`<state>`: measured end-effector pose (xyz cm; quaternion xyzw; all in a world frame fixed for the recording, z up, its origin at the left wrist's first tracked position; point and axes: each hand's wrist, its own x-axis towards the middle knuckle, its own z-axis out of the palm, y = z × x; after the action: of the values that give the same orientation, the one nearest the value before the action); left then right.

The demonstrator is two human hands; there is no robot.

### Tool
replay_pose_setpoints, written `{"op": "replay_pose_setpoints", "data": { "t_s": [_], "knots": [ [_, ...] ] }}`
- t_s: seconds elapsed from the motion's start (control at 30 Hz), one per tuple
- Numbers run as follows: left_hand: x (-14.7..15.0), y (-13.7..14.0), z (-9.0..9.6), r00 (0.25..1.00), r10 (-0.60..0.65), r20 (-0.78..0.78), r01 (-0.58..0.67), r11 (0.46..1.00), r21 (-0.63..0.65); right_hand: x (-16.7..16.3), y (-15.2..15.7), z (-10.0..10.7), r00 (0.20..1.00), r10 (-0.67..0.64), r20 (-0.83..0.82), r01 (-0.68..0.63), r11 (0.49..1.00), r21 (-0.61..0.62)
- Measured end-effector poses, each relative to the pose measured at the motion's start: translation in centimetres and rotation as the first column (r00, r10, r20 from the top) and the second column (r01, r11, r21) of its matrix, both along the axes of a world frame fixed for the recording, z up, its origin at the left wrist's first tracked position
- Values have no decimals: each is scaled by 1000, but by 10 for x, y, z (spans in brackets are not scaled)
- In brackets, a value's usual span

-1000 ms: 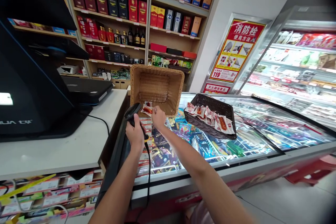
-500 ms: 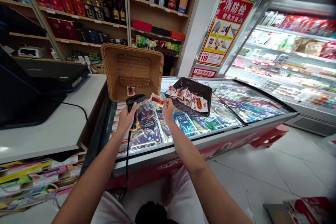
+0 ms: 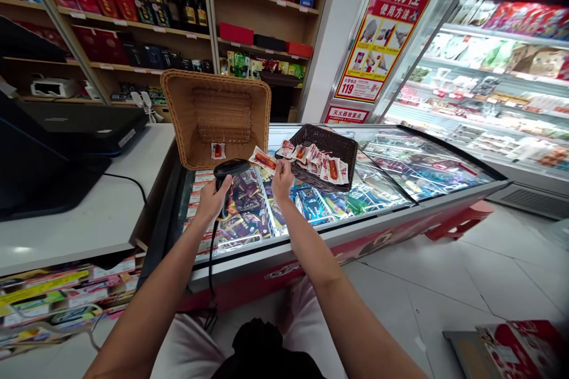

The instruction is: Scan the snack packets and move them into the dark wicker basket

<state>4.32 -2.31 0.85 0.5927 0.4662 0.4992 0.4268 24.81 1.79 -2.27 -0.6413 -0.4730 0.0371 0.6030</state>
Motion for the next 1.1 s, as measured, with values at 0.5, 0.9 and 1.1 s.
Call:
{"op": "replay_pose_setpoints", "data": {
  "t_s": [0.5, 0.9, 1.1],
  "knots": [
    [0, -4, 4, 992, 11, -128, -9, 1000, 18, -1, 4, -3, 990, -121, 72, 118, 992, 52],
    [0, 0, 2, 998, 0, -59, -2, 999, -37, 84, -8, 52, 685, -725, 79, 694, 681, 234],
    [-2, 2, 1, 998, 38, -43, -39, 999, -13, 103, -14, 43, 689, -642, 336, 653, 751, 96]
  ]
}}
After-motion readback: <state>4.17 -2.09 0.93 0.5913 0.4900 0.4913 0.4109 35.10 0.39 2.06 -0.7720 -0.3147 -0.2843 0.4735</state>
